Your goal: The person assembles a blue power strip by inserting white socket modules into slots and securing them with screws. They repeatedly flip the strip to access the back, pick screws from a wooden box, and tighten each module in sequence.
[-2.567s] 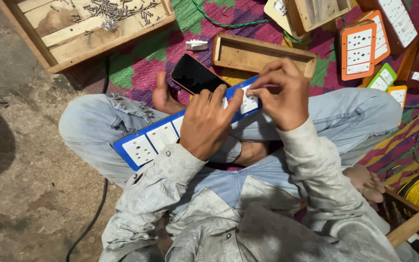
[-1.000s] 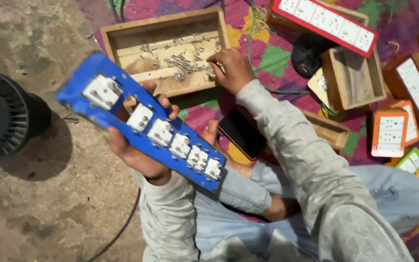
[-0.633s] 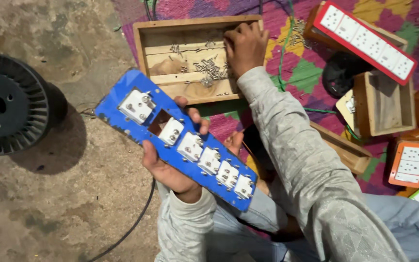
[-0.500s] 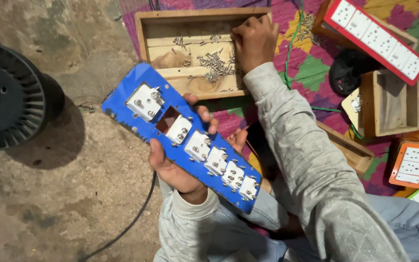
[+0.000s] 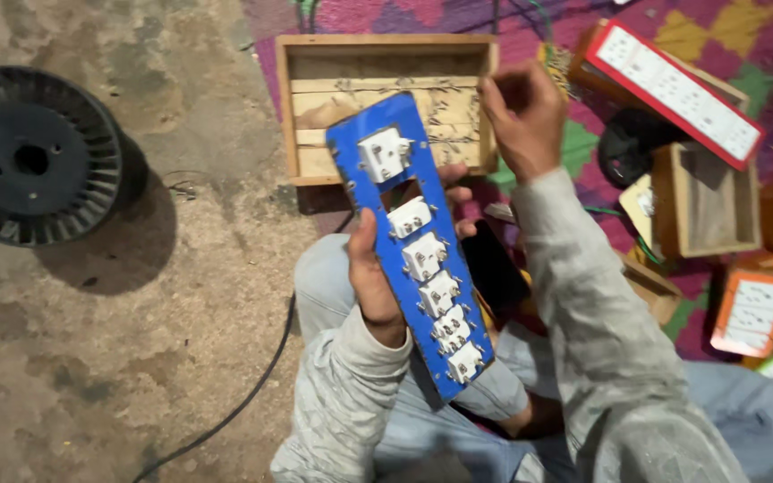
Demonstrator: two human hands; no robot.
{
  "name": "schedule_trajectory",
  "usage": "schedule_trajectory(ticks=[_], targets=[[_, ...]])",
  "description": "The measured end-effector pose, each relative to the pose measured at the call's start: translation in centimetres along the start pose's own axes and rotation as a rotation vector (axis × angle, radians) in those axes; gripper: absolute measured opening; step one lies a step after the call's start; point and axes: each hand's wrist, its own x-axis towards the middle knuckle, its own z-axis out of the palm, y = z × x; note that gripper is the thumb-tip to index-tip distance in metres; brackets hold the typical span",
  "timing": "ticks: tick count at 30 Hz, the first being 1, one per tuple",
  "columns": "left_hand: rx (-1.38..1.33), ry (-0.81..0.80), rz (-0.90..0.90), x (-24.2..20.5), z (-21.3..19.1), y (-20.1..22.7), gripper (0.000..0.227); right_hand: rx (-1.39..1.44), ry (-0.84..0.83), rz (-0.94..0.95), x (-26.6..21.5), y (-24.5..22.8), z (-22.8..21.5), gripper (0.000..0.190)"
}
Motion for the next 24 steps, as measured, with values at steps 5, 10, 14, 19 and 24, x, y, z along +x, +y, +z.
schedule_trajectory(ticks=[5,10,14,19,24], targets=[[-0.058,-0.041,-0.293,-1.4,-0.8,-5.2,0.069,0.017,0.101,0.208,-9.9,-6.8,-10.1,0.010],[-0.031,0.067,-0.640,-3.9,-2.7,-12.0,0.063,0.059,0.215,0.265,-17.9,-8.9,-14.8,0.022],[-0.007,0.209,-0.862,-6.0,-4.3,-14.8,0.060,-0.021,0.203,0.179,-21.0,-7.7,-15.9,0.015],[-0.005,0.224,-0.807,-6.8,-5.1,-15.9,0.054,-0.105,0.192,0.226,-22.5,-7.1,-15.9,0.014],[0.034,0.228,-0.822,-6.4,-4.8,-15.9,0.057,-0.137,0.197,0.199,-22.1,-7.5,-15.9,0.013]])
